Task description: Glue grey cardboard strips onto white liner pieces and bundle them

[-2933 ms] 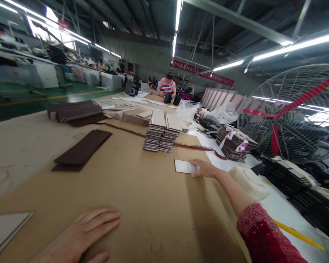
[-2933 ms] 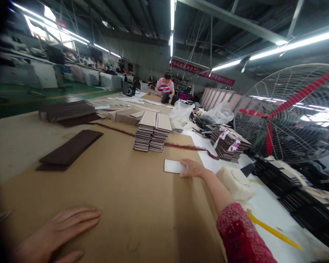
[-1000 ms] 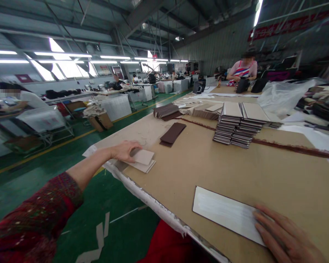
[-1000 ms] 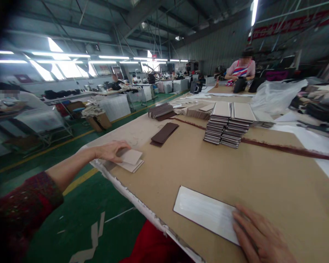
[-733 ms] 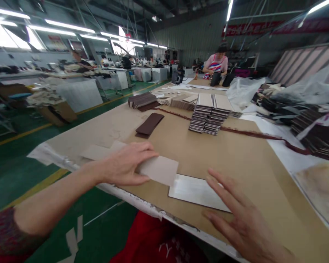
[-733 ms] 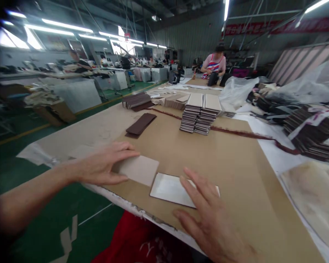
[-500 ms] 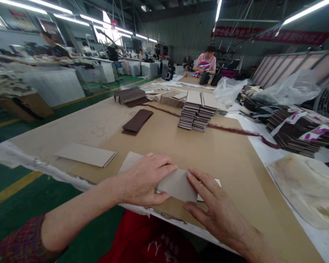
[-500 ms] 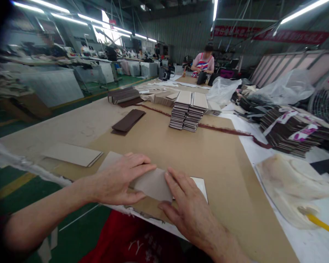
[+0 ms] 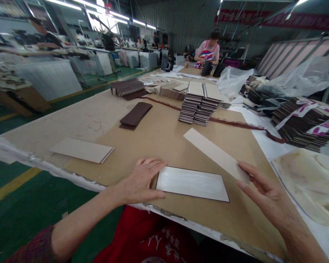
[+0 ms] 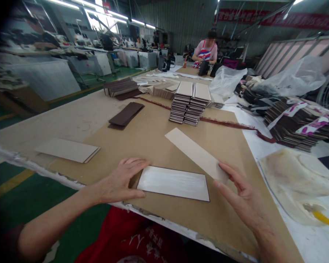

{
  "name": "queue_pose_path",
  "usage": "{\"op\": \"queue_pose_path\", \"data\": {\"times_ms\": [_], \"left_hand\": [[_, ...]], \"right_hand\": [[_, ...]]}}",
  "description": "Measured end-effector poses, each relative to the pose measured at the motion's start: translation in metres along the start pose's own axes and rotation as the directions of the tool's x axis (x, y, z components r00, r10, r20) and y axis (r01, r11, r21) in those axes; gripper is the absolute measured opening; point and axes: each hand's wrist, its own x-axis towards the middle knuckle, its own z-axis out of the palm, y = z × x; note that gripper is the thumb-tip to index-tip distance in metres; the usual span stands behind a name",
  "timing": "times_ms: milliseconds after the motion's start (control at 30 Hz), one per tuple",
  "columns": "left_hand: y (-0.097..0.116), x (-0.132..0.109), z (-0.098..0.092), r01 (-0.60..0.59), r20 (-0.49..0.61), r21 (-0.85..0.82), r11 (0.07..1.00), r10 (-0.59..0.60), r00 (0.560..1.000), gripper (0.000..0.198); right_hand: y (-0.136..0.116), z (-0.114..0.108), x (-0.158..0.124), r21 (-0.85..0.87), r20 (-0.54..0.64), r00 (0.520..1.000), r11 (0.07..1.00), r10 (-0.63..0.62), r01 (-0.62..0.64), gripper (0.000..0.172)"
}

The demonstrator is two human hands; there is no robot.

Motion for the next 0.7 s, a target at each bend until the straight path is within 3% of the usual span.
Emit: {"op": "queue_pose_path", "data": {"times_ms": [133, 300, 433, 700], "left_hand": [[0.001, 0.004, -0.001, -0.037, 0.012, -0.053, 0.998, 0.038, 0.999, 0.084], [-0.005, 0.002, -0.007, -0.048, 0.045, -0.131, 0.990, 0.054, 0.998, 0.084], [-0.011, -0.002, -0.004, -0.036, 0.014, -0.147, 0.988, 0.038, 0.999, 0.095], [-0.009, -0.003, -0.006, -0.024, 0.003, -0.159, 0.987, 0.024, 1.000, 0.089]], "right_hand": [[0.009, 0.004, -0.006, -0.033, 0.152, 0.985, 0.995, -0.086, 0.092, 0.059], [0.010, 0.009, -0.012, -0.086, 0.320, 0.927, 0.968, -0.197, 0.236, 0.053], [0.013, 0.015, -0.015, -0.106, 0.370, 0.893, 0.944, -0.255, 0.313, 0.054], [0.017, 0.021, -0.012, -0.118, 0.408, 0.862, 0.919, -0.301, 0.377, 0.057]]}}
